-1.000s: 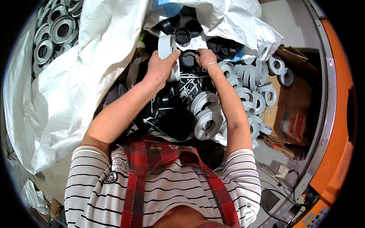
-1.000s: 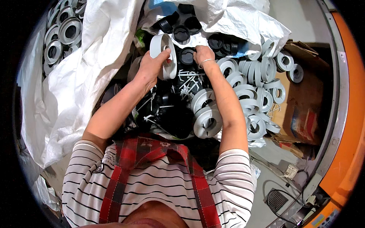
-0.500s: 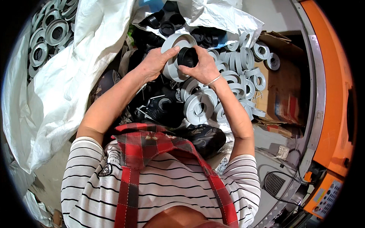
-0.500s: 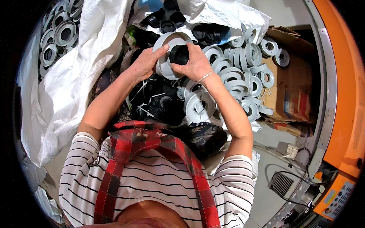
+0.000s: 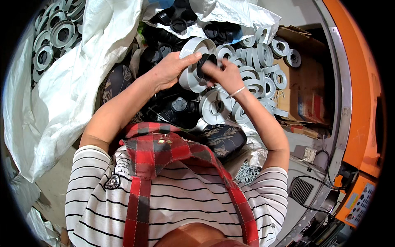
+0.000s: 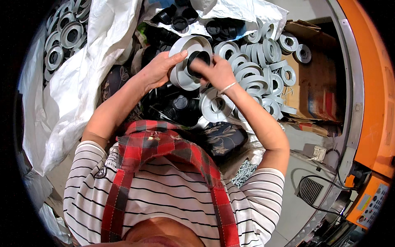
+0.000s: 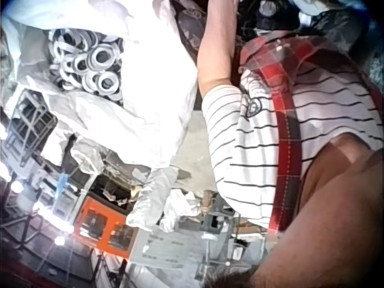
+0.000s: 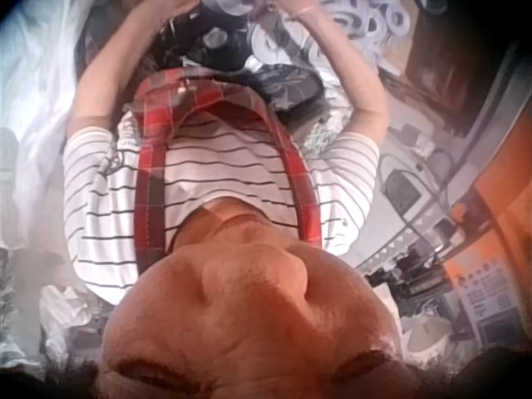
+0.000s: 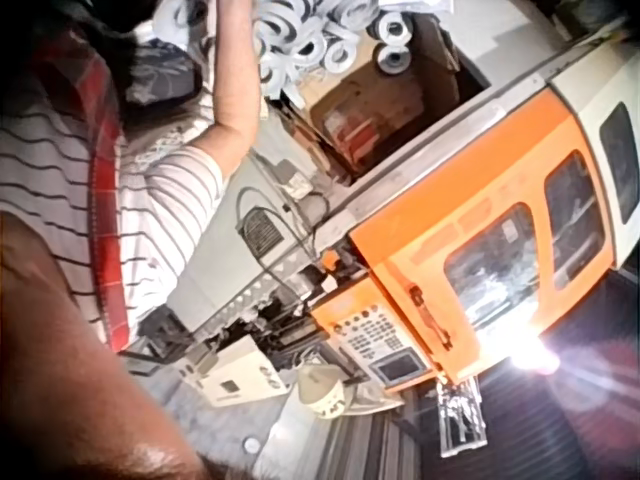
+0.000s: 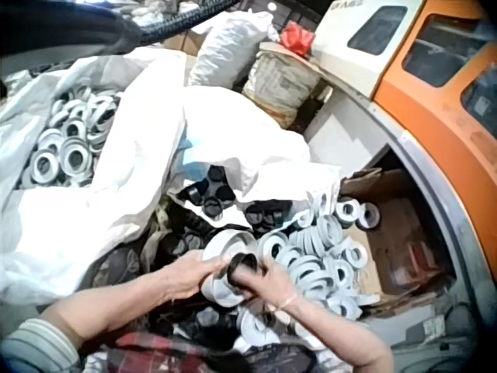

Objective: The person sits on the floor surrounded by large bags of plastic components. They repeatedly pick up a white circular ring and a black circular cap, press them together to assemble them, and place the finished unit into a pile. The process is continuous and repetitive, focusing on manual assembly of these two-part components.

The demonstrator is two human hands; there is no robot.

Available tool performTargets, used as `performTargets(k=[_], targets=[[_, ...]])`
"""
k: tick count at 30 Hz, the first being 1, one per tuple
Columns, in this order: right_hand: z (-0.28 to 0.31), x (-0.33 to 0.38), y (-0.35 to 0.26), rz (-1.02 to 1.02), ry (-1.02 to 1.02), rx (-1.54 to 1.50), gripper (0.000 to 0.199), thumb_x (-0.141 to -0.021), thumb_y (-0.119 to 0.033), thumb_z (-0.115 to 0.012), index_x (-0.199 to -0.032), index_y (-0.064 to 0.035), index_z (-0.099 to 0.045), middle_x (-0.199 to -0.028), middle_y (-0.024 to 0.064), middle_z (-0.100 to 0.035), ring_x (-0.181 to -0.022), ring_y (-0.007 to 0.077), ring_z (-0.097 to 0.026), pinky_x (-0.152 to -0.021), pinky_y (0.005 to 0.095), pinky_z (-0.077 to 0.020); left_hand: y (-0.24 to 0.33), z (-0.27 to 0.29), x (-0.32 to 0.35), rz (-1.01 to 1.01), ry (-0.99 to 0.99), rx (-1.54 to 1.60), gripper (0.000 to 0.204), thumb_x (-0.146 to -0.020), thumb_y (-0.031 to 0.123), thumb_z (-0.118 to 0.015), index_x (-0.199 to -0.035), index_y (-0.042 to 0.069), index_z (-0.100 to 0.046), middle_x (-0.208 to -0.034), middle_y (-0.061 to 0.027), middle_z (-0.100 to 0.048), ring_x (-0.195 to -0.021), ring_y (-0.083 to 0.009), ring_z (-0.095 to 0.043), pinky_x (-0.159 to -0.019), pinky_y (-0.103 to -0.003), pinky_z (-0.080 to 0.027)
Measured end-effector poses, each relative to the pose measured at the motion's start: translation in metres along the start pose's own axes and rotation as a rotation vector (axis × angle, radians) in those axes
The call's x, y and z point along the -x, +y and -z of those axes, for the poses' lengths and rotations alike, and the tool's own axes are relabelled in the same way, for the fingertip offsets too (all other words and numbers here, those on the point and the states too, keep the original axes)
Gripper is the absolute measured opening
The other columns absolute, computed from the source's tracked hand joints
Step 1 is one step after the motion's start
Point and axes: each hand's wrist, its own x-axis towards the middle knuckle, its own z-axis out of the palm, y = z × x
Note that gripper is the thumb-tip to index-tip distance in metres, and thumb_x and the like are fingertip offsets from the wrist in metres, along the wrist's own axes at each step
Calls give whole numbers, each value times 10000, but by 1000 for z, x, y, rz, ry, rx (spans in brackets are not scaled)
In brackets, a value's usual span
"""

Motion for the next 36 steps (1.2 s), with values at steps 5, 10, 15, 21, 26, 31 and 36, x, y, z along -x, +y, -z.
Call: performTargets(k=[5, 10, 15, 21, 26, 31, 36], targets=[[-4, 3, 22, 365, 73, 458, 662, -772, -483, -668, -1014, 119, -540, -678, 145, -636, -555, 175, -617, -501, 250, -477, -4, -8, 10, -88, 126, -56, 390, -877, 289, -630, -1089, -29, -551, -951, -49, -594, -849, -125, -558, -726, -280, -480], [9, 6, 26, -256, -214, -574, 534, -879, -423, -568, -993, 98, -536, -749, 150, -642, -559, 167, -625, -480, 245, -500, 19, -25, 30, -429, 283, -728, 509, -806, 402, -690, -1093, 4, -556, -884, -54, -595, -795, -124, -539, -719, -285, -465], [36, 5, 141, 404, -91, 1204, 583, -696, -320, -746, -1115, 3, -501, -899, 137, -609, -890, 295, -608, -704, 376, -522, 137, -8, 47, -1417, 1011, -1232, 1154, -673, 453, -765, -1428, -50, -52, -1459, -290, -159, -1366, -297, -206, -1126, -361, -150], [24, -25, 120, 249, -105, 1068, 391, -634, -260, -723, -886, -18, -550, -829, 164, -620, -825, 334, -608, -694, 399, -509, 81, -30, 39, -753, 43, -1573, 895, -600, 286, -822, -1370, 102, -403, -1470, -123, -287, -1394, -276, -165, -1133, -426, -107], [43, -94, 58, 61, -247, 374, 559, -689, -447, -735, -991, 13, -643, -746, 151, -654, -669, 194, -626, -632, 310, -493, -17, 10, -7, -770, -359, -2179, 562, -681, 192, -694, -1223, 146, -554, -1157, -96, -563, -1233, -219, -450, -1116, -536, -170], [103, -227, 117, 89, 637, 701, 643, -725, -376, -730, -1172, 30, -509, -1019, 239, -623, -963, 384, -598, -829, 413, -477, 13, 38, -41, -271, 382, -1125, 531, -687, 197, -690, -1156, -19, -565, -1024, -192, -630, -972, -310, -603, -898, -336, -458], [108, -271, 139, -284, 651, 733, 521, -713, -289, -747, -1055, 27, -513, -1103, 253, -580, -1036, 382, -568, -886, 424, -461, 32, 55, -56, -153, 561, -559, 482, -742, 147, -698, -1173, -17, -560, -965, -73, -631, -821, -120, -576, -763, -254, -463]])
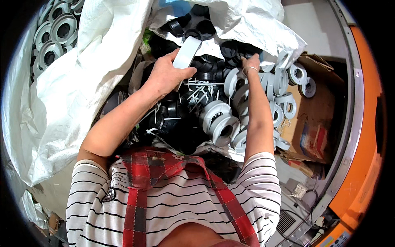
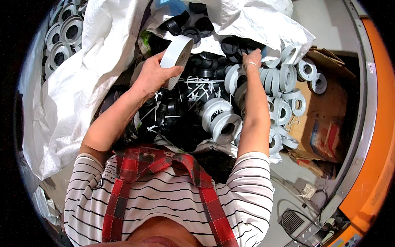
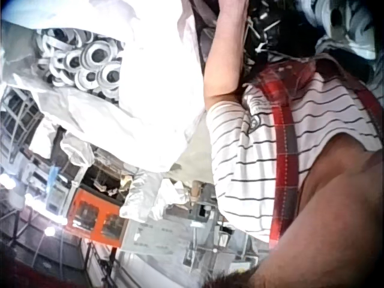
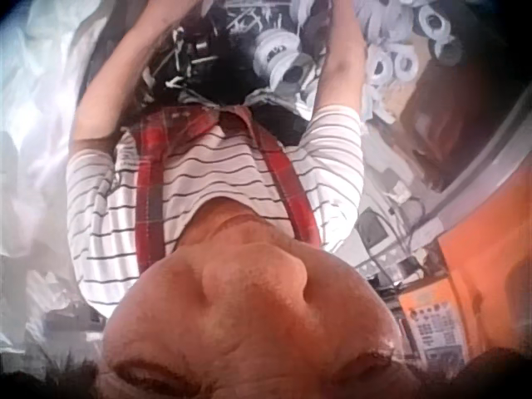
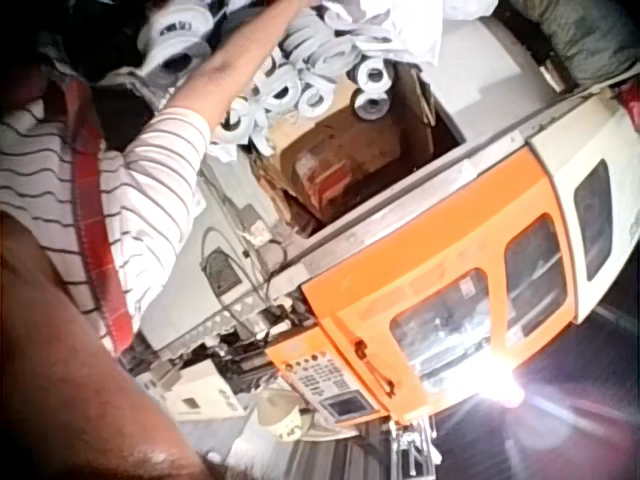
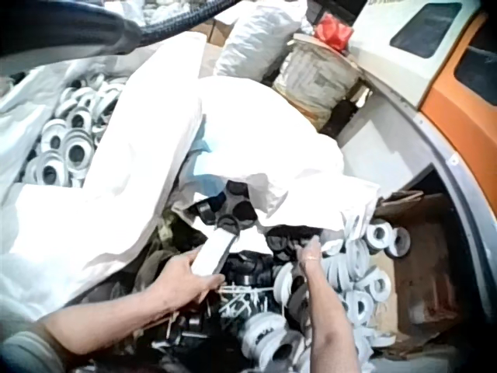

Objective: The person sits on the floor surrounded by large bags of plastic components. They repeatedly pick up a white circular ring and a black circular cap, press them together to assemble them, and place the finished unit into a pile. The process is continuous and repetitive, focusing on manual assembly of these two-part components.

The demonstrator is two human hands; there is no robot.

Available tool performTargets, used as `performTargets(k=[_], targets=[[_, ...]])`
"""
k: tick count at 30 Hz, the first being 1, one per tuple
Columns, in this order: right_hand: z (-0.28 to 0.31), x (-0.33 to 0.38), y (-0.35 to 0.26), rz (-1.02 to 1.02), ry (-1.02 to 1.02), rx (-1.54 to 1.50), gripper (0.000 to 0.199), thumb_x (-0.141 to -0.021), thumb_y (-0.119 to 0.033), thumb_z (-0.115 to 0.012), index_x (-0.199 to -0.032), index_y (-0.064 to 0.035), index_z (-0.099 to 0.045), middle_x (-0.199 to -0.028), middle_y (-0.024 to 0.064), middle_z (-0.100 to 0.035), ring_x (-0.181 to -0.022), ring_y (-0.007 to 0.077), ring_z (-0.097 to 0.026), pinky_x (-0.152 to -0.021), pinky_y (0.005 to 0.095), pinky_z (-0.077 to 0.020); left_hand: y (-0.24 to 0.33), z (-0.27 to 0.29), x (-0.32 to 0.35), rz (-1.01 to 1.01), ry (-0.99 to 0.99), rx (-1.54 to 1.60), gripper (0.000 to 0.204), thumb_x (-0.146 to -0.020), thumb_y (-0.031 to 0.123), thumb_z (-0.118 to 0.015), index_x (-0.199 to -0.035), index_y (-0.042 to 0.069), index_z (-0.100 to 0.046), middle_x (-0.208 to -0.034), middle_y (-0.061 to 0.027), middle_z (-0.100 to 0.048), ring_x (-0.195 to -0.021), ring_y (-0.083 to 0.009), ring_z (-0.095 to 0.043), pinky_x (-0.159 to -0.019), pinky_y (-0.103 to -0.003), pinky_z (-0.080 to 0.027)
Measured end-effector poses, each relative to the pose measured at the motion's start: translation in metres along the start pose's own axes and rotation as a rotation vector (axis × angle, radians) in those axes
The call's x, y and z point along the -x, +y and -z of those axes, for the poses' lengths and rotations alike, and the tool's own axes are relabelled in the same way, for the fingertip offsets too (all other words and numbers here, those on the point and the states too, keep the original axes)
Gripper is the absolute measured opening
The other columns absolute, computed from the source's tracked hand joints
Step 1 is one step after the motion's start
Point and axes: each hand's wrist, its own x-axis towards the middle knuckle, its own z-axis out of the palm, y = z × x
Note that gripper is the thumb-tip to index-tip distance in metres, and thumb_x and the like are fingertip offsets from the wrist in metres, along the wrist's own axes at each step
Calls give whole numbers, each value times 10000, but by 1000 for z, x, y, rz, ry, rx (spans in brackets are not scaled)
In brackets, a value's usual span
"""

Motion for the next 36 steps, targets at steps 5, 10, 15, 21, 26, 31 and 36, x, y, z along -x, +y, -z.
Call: performTargets(k=[5, 10, 15, 21, 26, 31, 36], targets=[[38, 34, -10, 454, 63, 54, 364, -729, -190, -627, -1021, 24, -584, -1021, 243, -612, -982, 387, -577, -863, 422, -457, -14, -4, -7, 157, 110, 183, 330, -779, 141, -666, -1032, -57, -590, -899, -86, -634, -777, -141, -596, -704, -290, -486], [79, 122, -25, 548, -186, -674, 252, -824, -176, -584, -1022, -34, -651, -909, 175, -638, -855, 316, -611, -768, 376, -480, -8, -18, 3, 237, -107, 429, 294, -856, 212, -635, -1017, -27, -578, -914, -67, -623, -782, -138, -598, -750, -289, -497], [97, 196, -41, 638, -94, -636, 252, -748, -214, -704, -934, -45, -689, -816, 127, -624, -805, 248, -610, -737, 308, -480, -10, -35, 34, 191, -349, 763, 396, -896, 272, -602, -1140, -27, -510, -1048, -80, -591, -912, -155, -603, -803, -314, -521], [141, 260, -39, 851, -217, -299, 775, -597, -327, -810, -1213, -12, -459, -1076, 191, -490, -1021, 348, -508, -879, 388, -443, -13, -22, 76, 117, -394, 501, 370, -889, 239, -608, -1142, -16, -521, -1004, -73, -605, -881, -147, -609, -774, -315, -526], [159, 290, -29, 1147, -182, -206, 733, -555, -197, -786, -1190, -38, -457, -1115, 189, -472, -1044, 365, -471, -883, 404, -435, -2, -13, 100, 199, -565, 527, 375, -891, 213, -599, -1164, -29, -513, -1037, -86, -608, -921, -159, -614, -779, -323, -537], [171, 308, -20, 1354, -75, -193, 766, -501, -103, -762, -1179, 9, -425, -1116, 167, -454, -1025, 363, -464, -901, 407, -424, 2, -15, 113, 226, -630, 586, 388, -904, 231, -586, -1179, -29, -499, -1077, -92, -594, -937, -160, -613, -813, -324, -536], [169, 320, -15, 1430, -5, -83, 775, -482, -106, -756, -1173, 23, -428, -1096, 164, -460, -1006, 362, -469, -906, 395, -430, -7, -17, 119, 215, -651, 554, 424, -906, 288, -581, -1188, -18, -499, -1079, -85, -601, -945, -152, -613, -811, -322, -533]])
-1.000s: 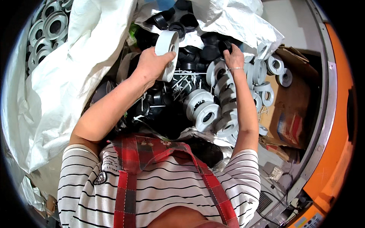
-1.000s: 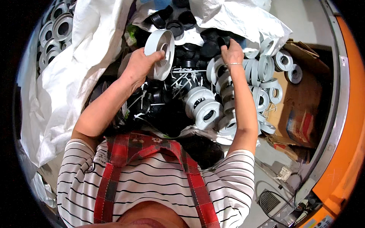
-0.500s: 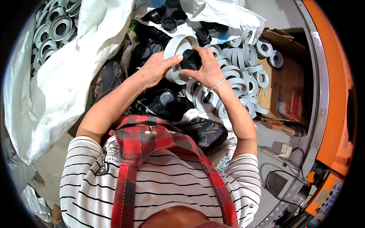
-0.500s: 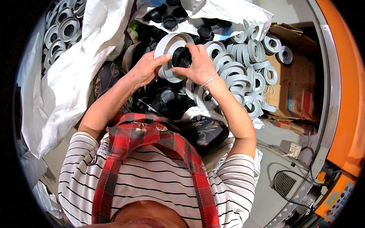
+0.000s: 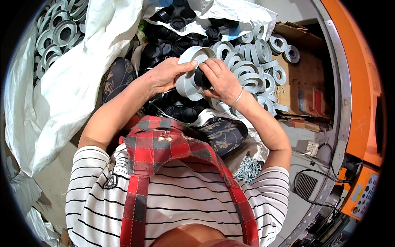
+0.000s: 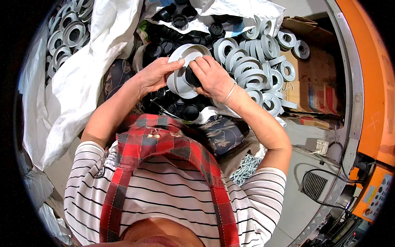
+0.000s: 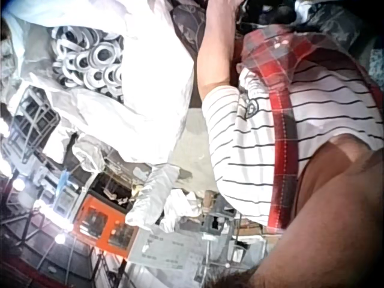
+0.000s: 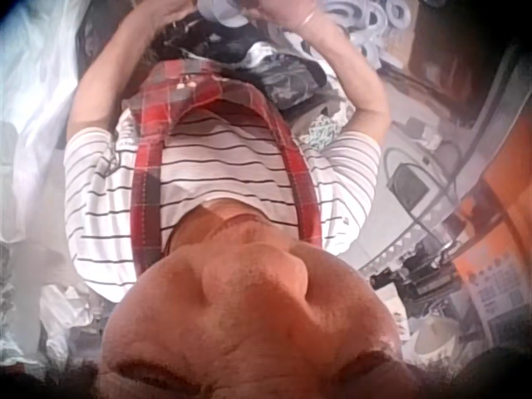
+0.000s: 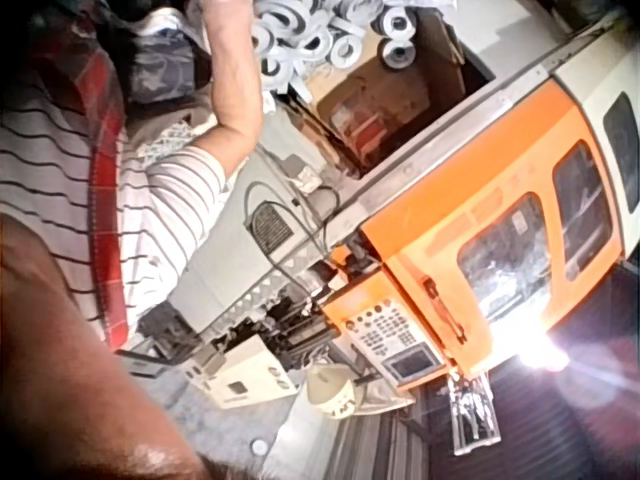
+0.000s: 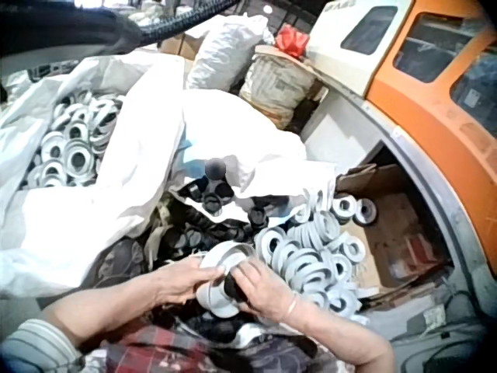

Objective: The person sits on the floor surrounded by large bags of plastic components. They repeatedly pick up a white circular ring and a black circular cap, press them together to assemble them, and place the finished unit into a pile. The process is continuous and repetitive, focusing on manual assembly of these two-part components.

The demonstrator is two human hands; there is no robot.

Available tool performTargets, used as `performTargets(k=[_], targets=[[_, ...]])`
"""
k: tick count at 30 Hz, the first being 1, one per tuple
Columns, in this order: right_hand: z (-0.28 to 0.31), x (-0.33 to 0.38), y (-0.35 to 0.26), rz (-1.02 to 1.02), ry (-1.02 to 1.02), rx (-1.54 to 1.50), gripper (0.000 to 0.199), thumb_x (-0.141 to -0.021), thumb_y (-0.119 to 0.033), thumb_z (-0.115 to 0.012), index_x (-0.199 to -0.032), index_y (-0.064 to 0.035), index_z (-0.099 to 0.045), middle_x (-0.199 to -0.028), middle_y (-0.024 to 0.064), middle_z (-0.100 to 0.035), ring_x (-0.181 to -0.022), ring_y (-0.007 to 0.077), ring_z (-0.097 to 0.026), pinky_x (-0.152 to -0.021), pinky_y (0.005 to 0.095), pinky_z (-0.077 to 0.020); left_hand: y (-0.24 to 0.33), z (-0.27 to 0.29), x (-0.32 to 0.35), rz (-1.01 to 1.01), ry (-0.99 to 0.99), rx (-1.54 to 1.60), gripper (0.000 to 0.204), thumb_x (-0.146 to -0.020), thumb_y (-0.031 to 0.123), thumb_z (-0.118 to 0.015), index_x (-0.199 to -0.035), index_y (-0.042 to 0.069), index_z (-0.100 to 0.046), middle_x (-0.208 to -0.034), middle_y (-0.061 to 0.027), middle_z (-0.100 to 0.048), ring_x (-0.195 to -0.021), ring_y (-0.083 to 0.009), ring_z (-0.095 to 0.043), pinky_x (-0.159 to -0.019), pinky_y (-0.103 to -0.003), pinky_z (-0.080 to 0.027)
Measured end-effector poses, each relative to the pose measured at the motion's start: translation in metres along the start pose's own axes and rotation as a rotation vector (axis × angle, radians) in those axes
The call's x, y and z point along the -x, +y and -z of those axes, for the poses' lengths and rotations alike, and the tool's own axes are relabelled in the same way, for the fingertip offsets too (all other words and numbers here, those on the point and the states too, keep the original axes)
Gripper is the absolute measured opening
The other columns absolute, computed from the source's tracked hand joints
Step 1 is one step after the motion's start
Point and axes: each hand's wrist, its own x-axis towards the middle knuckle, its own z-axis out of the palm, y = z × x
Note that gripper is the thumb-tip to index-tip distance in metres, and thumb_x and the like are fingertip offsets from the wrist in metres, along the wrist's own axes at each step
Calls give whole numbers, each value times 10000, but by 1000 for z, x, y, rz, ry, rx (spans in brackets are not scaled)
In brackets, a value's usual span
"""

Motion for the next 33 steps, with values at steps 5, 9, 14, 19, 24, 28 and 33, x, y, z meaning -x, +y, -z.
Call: performTargets(k=[5, 9, 14, 19, 24, 28, 33], targets=[[1, 0, -8, 5, -35, -18, 784, -478, -106, -761, -1180, 9, -432, -1112, 160, -463, -1012, 357, -464, -909, 392, -431, 2, 3, 3, 65, 19, 41, 400, -904, 267, -583, -1173, -20, -510, -1070, -95, -608, -938, -170, -626, -808, -340, -544], [3, 0, 1, -32, -79, -206, 778, -503, -113, -764, -1206, -28, -441, -1143, 156, -464, -1025, 361, -456, -914, 398, -423, 0, 3, 5, 73, 42, 87, 371, -900, 239, -588, -1159, -19, -524, -1060, -109, -616, -932, -188, -634, -794, -352, -555], [-10, 3, 5, -281, 0, -315, 701, -582, -201, -790, -1176, 5, -481, -1053, 149, -550, -978, 317, -518, -855, 375, -451, -5, -5, 4, 8, 61, 128, 355, -906, 213, -577, -1165, -22, -517, -1053, -109, -614, -944, -196, -629, -787, -369, -557], [-17, 9, 19, -1247, -301, -1637, 703, -882, -595, -450, -965, 94, -558, -698, 156, -641, -504, 183, -604, -514, 242, -476, 11, -18, 10, -299, 351, -504, 290, -826, 281, -683, -923, 30, -573, -776, 0, -571, -629, -60, -512, -546, -212, -417], [-48, 98, 119, -1271, 365, -99, 698, -759, -499, -659, -1135, 69, -510, -1124, 257, -564, -1014, 371, -560, -858, 409, -445, 127, -1, 62, -1007, 1031, -1253, 489, -794, 336, -710, -1104, -14, -565, -1019, -108, -613, -891, -163, -573, -782, -283, -456], [-113, 242, 233, -1885, 335, 104, 765, -637, -554, -735, -906, 154, -632, -964, 299, -632, -1111, 362, -540, -922, 393, -414, 158, 43, 78, -1418, 833, -1379, 386, -846, 239, -652, -1139, -2, -583, -1191, -109, -562, -985, -173, -556, -868, -276, -433], [-115, 135, 161, -1285, 524, 101, 844, -566, -216, -819, -1225, 97, -395, -1065, 215, -544, -1009, 333, -544, -910, 369, -429, 78, -9, -2, -536, 513, -602, 627, -775, 266, -736, -1268, -8, -462, -1229, -157, -533, -1128, -196, -511, -950, -301, -407]])
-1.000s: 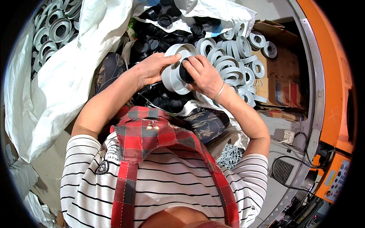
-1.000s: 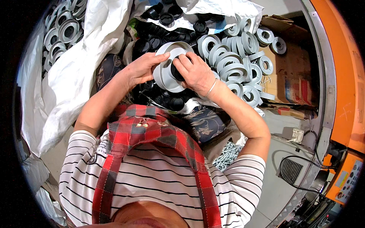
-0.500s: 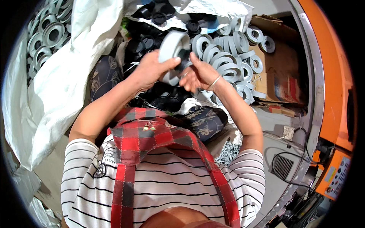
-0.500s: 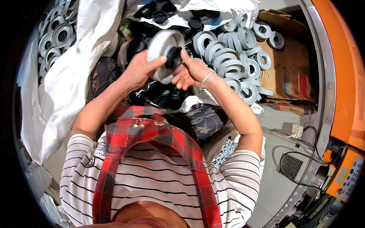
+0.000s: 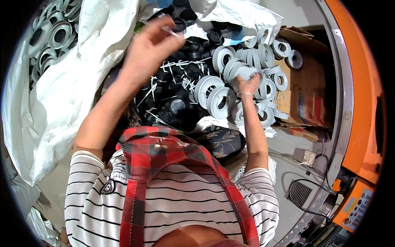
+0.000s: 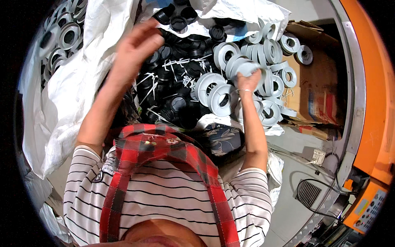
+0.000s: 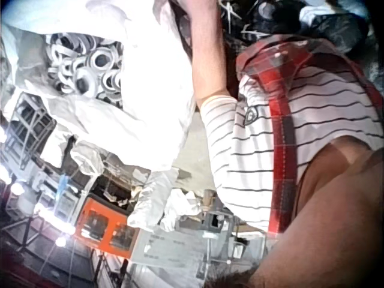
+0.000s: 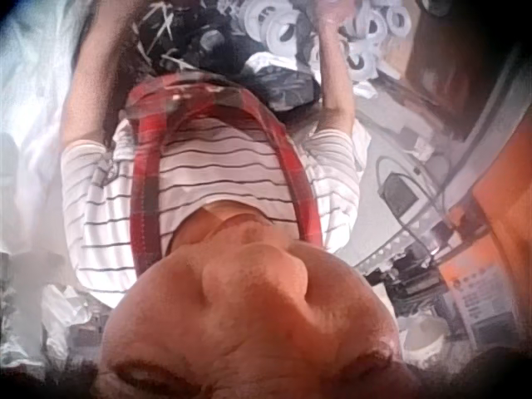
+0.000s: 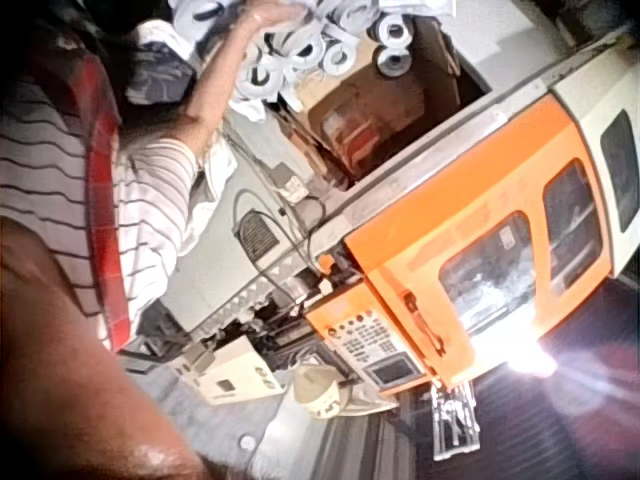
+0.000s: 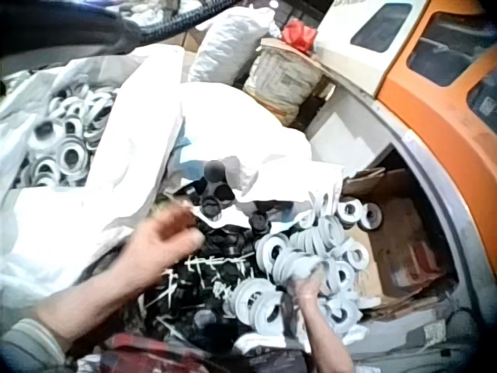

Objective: The person sits on the floor surrounded by large bags of plastic components. They repeatedly pick up a white circular ring and a black circular cap, press them together to assemble them, and place the finished unit into a pile. The process is continuous and repetitive, focusing on manual assembly of these two-part components.

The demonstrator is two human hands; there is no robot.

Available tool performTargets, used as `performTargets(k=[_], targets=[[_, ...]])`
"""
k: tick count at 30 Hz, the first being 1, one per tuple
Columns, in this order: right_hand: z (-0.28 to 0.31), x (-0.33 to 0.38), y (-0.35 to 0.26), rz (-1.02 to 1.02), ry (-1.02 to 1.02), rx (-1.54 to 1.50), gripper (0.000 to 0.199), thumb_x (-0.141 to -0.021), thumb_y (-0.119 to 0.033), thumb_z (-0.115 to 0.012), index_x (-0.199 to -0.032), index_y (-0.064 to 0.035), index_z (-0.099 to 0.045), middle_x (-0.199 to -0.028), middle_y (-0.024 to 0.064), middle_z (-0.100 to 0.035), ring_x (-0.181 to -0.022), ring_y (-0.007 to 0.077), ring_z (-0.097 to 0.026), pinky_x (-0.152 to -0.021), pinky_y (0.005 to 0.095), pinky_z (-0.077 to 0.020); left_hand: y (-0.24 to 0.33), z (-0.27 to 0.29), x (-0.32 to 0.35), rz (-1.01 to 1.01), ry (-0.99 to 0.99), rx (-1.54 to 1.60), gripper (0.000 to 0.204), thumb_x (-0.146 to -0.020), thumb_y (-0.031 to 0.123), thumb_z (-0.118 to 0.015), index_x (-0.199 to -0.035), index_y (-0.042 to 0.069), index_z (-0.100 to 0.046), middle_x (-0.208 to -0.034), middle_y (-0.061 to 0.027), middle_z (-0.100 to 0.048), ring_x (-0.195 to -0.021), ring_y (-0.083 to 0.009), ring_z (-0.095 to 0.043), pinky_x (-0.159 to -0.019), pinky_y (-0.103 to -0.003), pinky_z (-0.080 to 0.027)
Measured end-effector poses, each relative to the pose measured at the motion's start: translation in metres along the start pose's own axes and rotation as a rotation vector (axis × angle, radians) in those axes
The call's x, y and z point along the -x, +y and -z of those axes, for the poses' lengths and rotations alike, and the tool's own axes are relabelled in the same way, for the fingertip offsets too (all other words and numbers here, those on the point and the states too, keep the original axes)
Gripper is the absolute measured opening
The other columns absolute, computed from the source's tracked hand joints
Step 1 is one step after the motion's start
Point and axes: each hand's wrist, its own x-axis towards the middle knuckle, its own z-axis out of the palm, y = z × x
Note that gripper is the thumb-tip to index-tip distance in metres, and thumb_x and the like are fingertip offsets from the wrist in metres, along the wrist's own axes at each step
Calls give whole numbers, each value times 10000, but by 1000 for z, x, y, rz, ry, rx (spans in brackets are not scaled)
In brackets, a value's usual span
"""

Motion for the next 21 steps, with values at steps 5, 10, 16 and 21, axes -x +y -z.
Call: performTargets(k=[5, 10, 16, 21], targets=[[31, 57, -158, 802, -729, -413, 623, -670, -37, -730, -1225, -28, -445, -1190, 192, -513, -1071, 347, -530, -899, 374, -454, -107, -25, -18, 768, -118, 313, 957, -706, 375, -777, -1322, -157, -273, -1326, -299, -377, -1234, -322, -417, -1018, -421, -354], [-39, -14, -181, 494, -633, -356, 567, -715, -189, -749, -1204, -40, -506, -1153, 142, -586, -988, 339, -590, -855, 367, -480, -106, -13, -33, 721, 87, 406, 230, -780, 141, -669, -904, -41, -604, -794, -78, -622, -648, -155, -617, -558, -291, -509], [-176, -129, -115, 205, -436, 157, 860, -633, -178, -751, -1340, -45, -279, -1259, 302, -367, -1172, 456, -388, -989, 418, -376, -100, -15, -52, 553, 226, 307, 385, -747, 213, -761, -1002, -25, -595, -902, -55, -631, -798, -123, -577, -715, -261, -469], [-168, -116, -123, 171, -565, 278, 820, -620, -208, -770, -1296, -43, -336, -1216, 286, -422, -1115, 454, -447, -973, 420, -395, -108, -16, -58, 356, 179, 219, 308, -755, 184, -736, -941, -21, -599, -858, -62, -630, -768, -124, -570, -684, -279, -466]])
